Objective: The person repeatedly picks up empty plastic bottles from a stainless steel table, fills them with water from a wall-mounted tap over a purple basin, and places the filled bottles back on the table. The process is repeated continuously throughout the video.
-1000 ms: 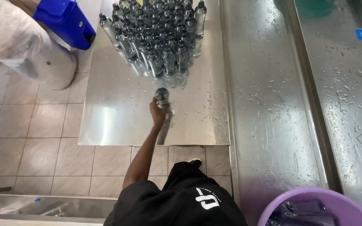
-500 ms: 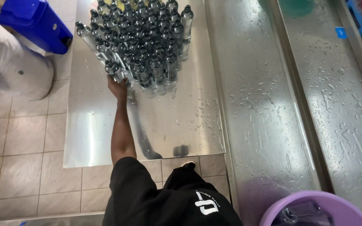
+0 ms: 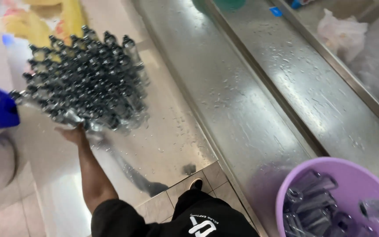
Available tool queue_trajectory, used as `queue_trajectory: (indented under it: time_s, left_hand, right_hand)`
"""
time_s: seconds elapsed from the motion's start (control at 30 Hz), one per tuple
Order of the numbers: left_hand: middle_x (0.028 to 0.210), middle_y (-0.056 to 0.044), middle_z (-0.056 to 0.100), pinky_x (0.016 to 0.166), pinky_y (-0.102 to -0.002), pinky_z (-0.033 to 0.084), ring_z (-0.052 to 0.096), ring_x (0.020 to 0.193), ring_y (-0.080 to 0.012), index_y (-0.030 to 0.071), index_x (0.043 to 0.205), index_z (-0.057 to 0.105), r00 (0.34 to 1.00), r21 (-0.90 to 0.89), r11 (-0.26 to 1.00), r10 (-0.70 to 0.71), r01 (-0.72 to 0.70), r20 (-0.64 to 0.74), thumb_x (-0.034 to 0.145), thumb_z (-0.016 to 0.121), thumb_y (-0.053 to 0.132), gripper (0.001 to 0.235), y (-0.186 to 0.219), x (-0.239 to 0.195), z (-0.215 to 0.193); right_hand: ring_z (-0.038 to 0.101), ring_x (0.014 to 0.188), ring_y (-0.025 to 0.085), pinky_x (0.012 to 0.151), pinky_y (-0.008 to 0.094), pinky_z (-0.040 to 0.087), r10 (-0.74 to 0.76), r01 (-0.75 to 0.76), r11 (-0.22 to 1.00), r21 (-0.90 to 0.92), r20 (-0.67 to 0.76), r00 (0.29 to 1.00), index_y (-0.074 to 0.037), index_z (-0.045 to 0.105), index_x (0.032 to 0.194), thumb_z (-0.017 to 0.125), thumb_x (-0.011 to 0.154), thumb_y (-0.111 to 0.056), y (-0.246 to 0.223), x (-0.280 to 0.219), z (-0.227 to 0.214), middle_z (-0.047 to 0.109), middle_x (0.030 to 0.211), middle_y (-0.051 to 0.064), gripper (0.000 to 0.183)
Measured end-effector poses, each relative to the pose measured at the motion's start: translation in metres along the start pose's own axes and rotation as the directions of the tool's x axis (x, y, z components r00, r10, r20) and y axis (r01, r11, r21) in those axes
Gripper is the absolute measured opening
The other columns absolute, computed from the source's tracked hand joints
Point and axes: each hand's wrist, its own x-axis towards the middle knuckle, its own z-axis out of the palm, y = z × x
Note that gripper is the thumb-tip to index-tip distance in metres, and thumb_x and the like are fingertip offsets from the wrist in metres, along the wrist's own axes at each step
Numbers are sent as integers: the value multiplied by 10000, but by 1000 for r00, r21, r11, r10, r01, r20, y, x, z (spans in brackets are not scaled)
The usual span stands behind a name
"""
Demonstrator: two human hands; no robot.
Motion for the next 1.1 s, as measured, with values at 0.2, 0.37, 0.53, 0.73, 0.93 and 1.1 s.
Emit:
queue_trajectory:
  time_s: [0.2,0.37,0.53,0.73,0.93,1.1]
  left_hand:
    - [1877,-70,-11,1479,-647,339,388,1782,-381,184,1783,-80,578,215,626,777,-750,-249,1191,961,638,1280,-8,-78,-3]
    - [1662,-308,409,1256,-783,377,363,1573,-546,66,1574,304,217,-123,224,974,-967,64,1249,581,115,429,90,-314,6]
    - [1746,-190,360,1238,-537,529,441,1585,-382,11,1622,405,386,-464,763,635,-450,669,1136,646,254,595,114,-516,37]
    - [1725,-164,422,1226,-510,506,494,1534,-345,113,1653,376,-379,-423,889,336,-173,862,967,648,451,811,170,-685,62]
    - [1769,-219,344,1255,-658,364,360,1619,-427,76,1721,201,-702,-390,887,113,-247,703,850,765,566,1148,196,-828,97]
    - [1384,-97,762,973,-419,686,750,1241,-302,110,1532,564,-677,-323,915,80,-241,731,815,901,315,818,193,-869,109]
  right_hand:
    - [728,1251,321,947,407,673,65,-110,981,-161,-258,964,94,540,1522,631,1339,-81,-106,-41,-29,635,1437,265,270]
    - [646,1307,415,1046,515,646,99,-100,995,0,-170,980,-212,177,1814,682,1313,-118,-138,-41,-11,532,1540,320,717]
    - [667,1255,372,1061,492,680,155,-151,988,36,-182,971,-199,193,1760,721,1219,-218,-148,-42,-3,529,1492,257,757]
    - [724,1196,335,965,467,730,191,-190,982,16,-149,970,-210,243,1709,729,1125,-504,-160,-32,8,601,1422,224,815]
    - [717,1328,386,1088,523,668,200,-200,980,16,-118,973,-202,228,1707,732,1131,-467,-168,-30,12,640,1439,227,810]
    - [742,1291,332,1167,467,602,157,-158,987,1,-142,977,-211,282,1719,741,1151,-417,-164,-37,11,606,1295,126,759]
